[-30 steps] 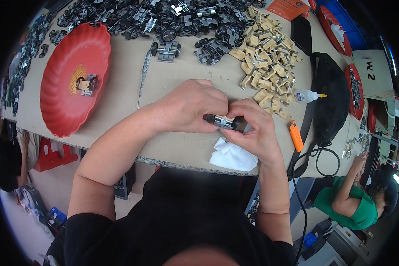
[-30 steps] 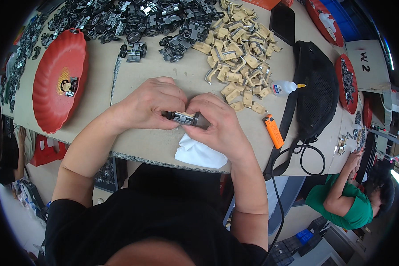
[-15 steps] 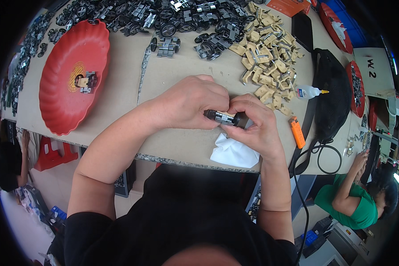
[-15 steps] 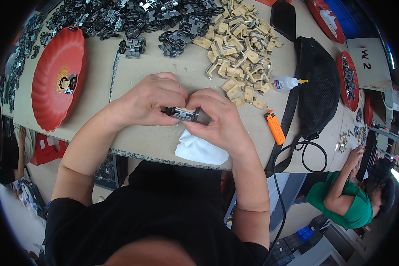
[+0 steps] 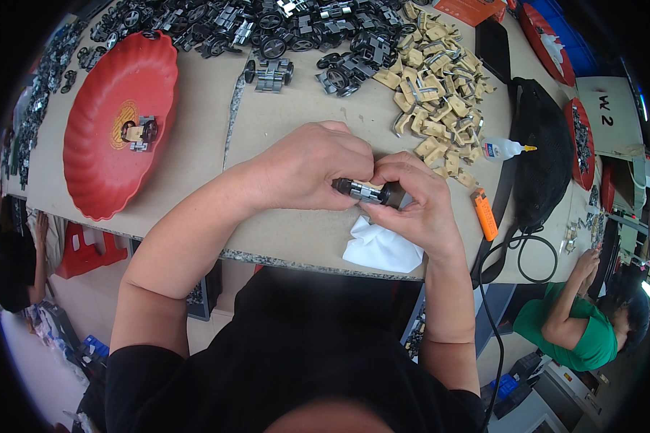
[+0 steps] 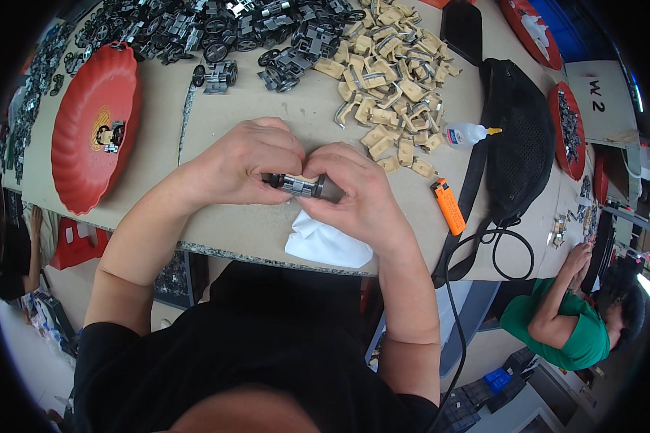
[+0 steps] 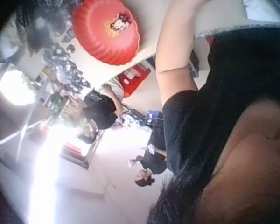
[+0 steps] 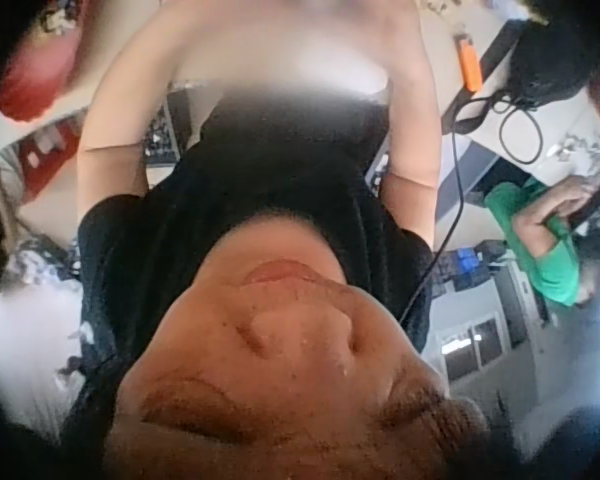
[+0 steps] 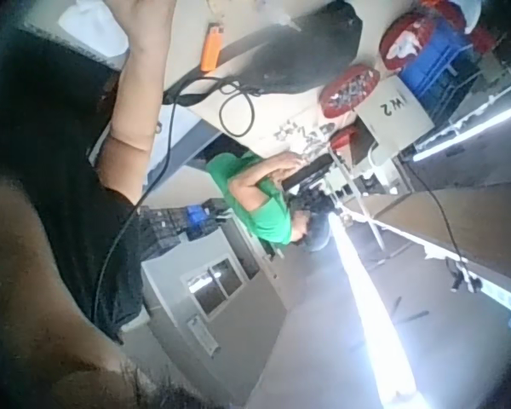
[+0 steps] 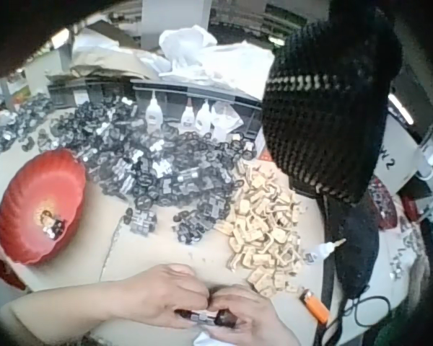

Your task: The person applies glue from a bottle onto small plastic components and presses them into metal wheel assemblies by hand.

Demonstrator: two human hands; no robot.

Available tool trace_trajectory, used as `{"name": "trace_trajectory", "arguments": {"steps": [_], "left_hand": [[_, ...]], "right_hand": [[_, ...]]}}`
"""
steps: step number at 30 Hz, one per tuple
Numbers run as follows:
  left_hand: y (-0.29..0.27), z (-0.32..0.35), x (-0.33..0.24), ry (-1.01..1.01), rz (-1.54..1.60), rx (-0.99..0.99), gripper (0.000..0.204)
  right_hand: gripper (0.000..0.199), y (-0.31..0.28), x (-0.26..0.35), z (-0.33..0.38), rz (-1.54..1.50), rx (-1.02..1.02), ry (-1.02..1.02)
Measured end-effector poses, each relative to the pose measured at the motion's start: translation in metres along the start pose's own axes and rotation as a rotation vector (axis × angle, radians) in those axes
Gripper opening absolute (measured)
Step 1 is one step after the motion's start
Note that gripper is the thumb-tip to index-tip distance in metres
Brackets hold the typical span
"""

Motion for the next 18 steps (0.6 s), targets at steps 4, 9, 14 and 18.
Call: {"name": "trace_trajectory", "arguments": {"steps": [4, 9, 14, 18], "left_hand": [[-0.0011, -0.0004, -0.0009, -0.002, 0.015, 0.004, 0.027], [-0.0009, 0.0001, 0.0, -0.011, 0.019, 0.014, 0.027], [-0.0002, 0.0001, 0.0002, 0.008, 0.008, -0.007, 0.027], [-0.0003, 0.0001, -0.0005, 0.0, 0.018, 0.005, 0.027]], "right_hand": [[0.024, -0.0002, 0.0026, -0.0011, -0.001, 0.001, 0.003], [0.023, 0.0002, 0.0019, -0.0011, 0.001, 0.001, 0.008], [0.023, 0.0005, 0.0015, -0.0011, 0.004, -0.003, 0.003], [0.024, 0.0005, 0.0012, 0.0001, 0.019, 0.0, 0.002]]}}
Point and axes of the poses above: each hand's wrist, its own z-axis away from the middle knuckle, its own y-axis out of the palm, x = y × z, the point moved 1 cm from there along -z, towards the middle knuckle, and after that the axes turned 5 degrees about -y, right-handed, at the moved point
